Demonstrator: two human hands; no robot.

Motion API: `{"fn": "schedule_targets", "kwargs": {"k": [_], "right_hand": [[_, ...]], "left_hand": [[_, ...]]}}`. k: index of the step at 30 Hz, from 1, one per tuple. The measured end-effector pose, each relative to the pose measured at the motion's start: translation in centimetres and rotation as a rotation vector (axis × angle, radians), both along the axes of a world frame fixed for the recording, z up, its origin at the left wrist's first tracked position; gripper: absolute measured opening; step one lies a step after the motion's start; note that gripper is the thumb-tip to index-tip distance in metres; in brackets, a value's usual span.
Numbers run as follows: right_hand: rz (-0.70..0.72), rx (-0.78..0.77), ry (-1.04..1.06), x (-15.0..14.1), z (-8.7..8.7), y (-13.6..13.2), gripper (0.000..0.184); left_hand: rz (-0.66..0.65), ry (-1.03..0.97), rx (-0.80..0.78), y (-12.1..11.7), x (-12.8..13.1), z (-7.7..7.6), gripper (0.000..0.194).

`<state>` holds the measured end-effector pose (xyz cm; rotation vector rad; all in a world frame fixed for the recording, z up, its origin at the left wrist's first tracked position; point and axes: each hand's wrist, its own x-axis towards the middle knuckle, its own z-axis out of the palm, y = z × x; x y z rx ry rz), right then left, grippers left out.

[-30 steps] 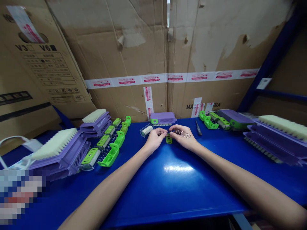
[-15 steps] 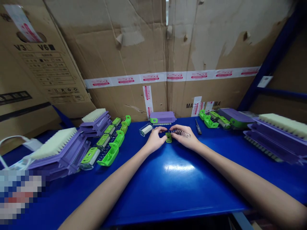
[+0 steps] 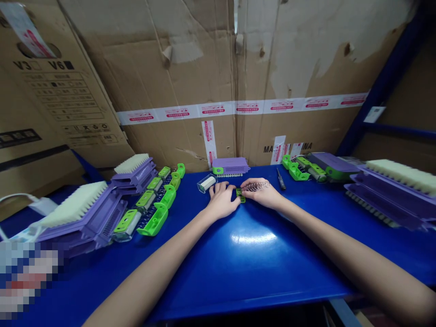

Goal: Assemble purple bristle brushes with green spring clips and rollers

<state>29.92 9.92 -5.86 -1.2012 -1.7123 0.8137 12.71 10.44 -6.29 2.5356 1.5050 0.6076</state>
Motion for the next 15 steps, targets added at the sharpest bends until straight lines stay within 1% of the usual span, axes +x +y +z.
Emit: {"fn": "schedule_targets", "kwargs": {"k": [3, 9, 15], "right_hand": [[0.008, -0.015, 0.01, 0.13, -0.05, 0.09, 0.021], [0.045, -0.034, 0.046, 0.27, 0.0, 0.07, 0.025], [0.092, -0.074, 0.083, 0.26, 0.01, 0.0, 0.025]], "left_hand": [[-0.012, -0.029, -0.026, 0.07, -0.04, 0.03, 0.035], [-0.047, -0.018, -0.05, 0.23, -0.17, -0.05, 0.042], [-0.081, -0.034, -0.088, 0.28, -0.4, 0.36, 0.04]]}}
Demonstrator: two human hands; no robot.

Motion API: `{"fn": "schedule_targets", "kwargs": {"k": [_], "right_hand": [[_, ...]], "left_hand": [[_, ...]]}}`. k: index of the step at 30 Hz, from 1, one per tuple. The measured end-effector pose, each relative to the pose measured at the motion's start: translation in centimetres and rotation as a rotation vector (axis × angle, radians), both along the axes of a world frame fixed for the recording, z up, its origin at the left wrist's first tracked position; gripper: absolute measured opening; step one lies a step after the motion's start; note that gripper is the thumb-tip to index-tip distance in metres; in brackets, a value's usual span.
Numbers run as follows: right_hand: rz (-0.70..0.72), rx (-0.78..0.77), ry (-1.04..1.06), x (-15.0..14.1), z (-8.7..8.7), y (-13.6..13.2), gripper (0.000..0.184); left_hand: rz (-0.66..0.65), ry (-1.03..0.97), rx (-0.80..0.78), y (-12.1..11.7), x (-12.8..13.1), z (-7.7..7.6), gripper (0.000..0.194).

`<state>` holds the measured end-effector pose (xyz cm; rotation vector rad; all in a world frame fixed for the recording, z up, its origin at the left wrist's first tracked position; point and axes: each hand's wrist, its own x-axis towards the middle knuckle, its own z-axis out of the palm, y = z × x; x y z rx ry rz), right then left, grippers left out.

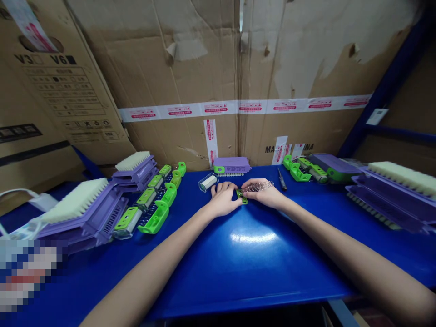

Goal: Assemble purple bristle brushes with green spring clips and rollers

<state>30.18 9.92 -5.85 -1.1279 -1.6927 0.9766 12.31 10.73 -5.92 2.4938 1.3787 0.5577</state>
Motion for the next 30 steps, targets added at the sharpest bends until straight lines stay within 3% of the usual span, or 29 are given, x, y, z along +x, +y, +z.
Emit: {"fn": "schedule_targets", "kwargs": {"k": [4, 8, 10, 18, 25, 30], "right_hand": [[0.003, 0.021, -0.003, -0.1, 0.1, -0.12, 0.024], [-0.069, 0.105, -0.03, -0.27, 0.12, -0.25, 0.02], [-0.088, 0.128, -0.049, -0.35, 0.05, -0.29, 0.02], [-0.056, 0.117, -0.118, -0.36, -0.05, -0.3, 0.018], [-0.043, 0.129, -0.116, -0.53, 0.24, -0.65, 0.018], [-0.048, 0.149, -0.139, -0.59, 0.01, -0.62, 0.019]], "left_hand": [[0.036, -0.021, -0.01, 0.07, -0.01, 0.13, 0.04], [0.053, -0.087, 0.009, 0.14, 0.07, -0.13, 0.028], [0.056, -0.092, 0.016, 0.16, 0.14, -0.3, 0.033], [0.084, 0.037, 0.055, 0.18, 0.34, -0.35, 0.037], [0.085, -0.113, 0.015, 0.17, 0.12, -0.18, 0.031], [0.134, -0.037, 0.044, 0.09, 0.18, -0.3, 0.046]]}}
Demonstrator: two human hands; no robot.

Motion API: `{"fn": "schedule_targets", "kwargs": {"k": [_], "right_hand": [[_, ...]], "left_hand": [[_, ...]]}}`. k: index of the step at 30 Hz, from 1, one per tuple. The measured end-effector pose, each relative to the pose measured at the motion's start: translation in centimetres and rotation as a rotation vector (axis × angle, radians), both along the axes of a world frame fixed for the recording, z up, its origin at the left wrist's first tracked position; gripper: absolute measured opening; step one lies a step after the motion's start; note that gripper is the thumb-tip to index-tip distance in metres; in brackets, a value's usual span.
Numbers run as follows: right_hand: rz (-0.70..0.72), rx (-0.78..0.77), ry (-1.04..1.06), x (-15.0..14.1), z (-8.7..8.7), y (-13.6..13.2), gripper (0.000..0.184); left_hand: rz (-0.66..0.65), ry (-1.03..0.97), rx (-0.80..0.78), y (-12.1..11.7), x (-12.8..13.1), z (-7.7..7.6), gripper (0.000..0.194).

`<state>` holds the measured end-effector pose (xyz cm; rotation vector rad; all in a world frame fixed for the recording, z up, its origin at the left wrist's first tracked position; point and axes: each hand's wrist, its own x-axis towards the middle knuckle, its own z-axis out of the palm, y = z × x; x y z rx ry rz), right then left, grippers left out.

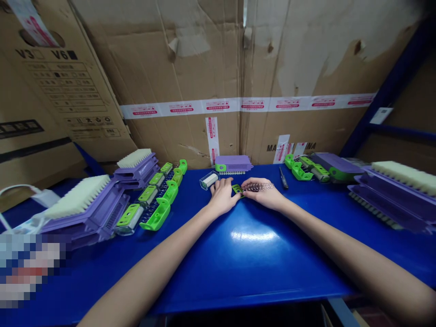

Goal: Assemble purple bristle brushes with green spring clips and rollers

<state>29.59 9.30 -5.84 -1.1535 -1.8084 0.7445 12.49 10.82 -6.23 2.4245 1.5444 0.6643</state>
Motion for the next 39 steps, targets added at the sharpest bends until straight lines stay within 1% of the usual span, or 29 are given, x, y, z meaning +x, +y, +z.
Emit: {"fn": "schedule_targets", "kwargs": {"k": [3, 5, 8, 10, 14, 18, 26, 30, 32, 39], "right_hand": [[0.004, 0.003, 0.01, 0.07, -0.19, 0.15, 0.019], [0.008, 0.0, 0.019, 0.13, -0.26, 0.23, 0.019], [0.015, -0.012, 0.042, 0.16, -0.31, 0.31, 0.02], [0.015, -0.014, 0.055, 0.14, -0.32, 0.33, 0.02], [0.016, 0.0, 0.062, 0.01, -0.26, 0.2, 0.02], [-0.015, -0.001, 0.054, -0.19, -0.06, -0.04, 0.021], [-0.021, -0.002, 0.082, -0.15, -0.05, 0.06, 0.022], [0.0, 0.0, 0.083, -0.1, -0.13, 0.04, 0.023], [0.01, 0.003, 0.084, -0.16, -0.13, -0.06, 0.023], [0.018, 0.059, 0.019, -0.27, 0.11, -0.43, 0.021]], "left_hand": [[-0.001, 0.086, 0.013, 0.01, 0.0, -0.03, 0.041], [-0.002, 0.072, 0.004, 0.05, -0.04, -0.01, 0.038], [0.02, -0.028, -0.008, 0.12, -0.08, 0.01, 0.038], [0.009, -0.128, -0.001, 0.19, -0.08, -0.01, 0.039], [-0.114, -0.349, -0.022, 0.4, -0.08, -0.05, 0.04], [-0.192, -0.457, -0.071, 0.53, -0.12, 0.02, 0.037], [-0.285, -0.662, -0.313, 0.67, -0.25, -0.08, 0.043], [-0.283, -0.765, -0.394, 0.82, -0.2, -0.08, 0.043], [-0.277, -0.795, -0.411, 0.78, -0.11, -0.02, 0.042], [-0.208, -0.753, -0.322, 0.49, 0.08, -0.07, 0.03]]}}
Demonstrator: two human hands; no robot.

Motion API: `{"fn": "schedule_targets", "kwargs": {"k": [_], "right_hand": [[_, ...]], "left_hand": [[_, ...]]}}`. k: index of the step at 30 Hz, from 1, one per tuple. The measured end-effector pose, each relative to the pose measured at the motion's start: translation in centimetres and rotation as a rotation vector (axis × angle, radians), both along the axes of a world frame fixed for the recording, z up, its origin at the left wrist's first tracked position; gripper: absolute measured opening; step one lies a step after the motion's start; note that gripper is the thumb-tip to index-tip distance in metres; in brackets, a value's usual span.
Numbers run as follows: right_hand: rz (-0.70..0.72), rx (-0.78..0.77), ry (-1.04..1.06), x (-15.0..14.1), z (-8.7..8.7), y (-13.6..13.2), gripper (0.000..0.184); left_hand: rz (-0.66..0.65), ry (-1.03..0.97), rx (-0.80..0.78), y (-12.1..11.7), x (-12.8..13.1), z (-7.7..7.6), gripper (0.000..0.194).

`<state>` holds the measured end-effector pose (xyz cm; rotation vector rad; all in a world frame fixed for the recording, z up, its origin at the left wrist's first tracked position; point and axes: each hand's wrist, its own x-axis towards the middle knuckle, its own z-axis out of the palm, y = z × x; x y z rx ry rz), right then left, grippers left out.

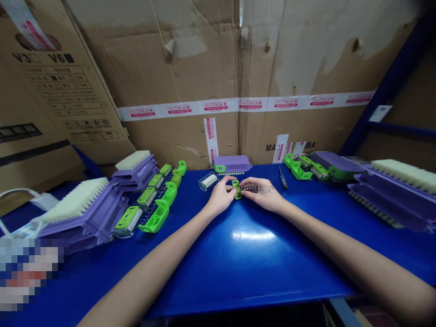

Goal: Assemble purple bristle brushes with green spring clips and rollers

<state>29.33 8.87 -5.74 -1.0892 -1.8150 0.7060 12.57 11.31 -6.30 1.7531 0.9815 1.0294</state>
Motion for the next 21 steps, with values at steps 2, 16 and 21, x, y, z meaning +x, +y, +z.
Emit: {"fn": "schedule_targets", "kwargs": {"k": [2, 16, 21], "right_hand": [[-0.006, 0.007, -0.01, 0.0, 0.08, -0.05, 0.021], [-0.06, -0.006, 0.037, -0.7, -0.51, 0.07, 0.022], [-0.035, 0.001, 0.063, -0.81, -0.56, 0.07, 0.022]], "left_hand": [[0.009, -0.001, 0.015, 0.07, -0.02, -0.15, 0.029], [-0.006, -0.052, -0.062, -0.1, 0.28, 0.61, 0.048], [-0.007, -0.052, -0.037, 0.02, 0.23, 0.32, 0.048]]}}
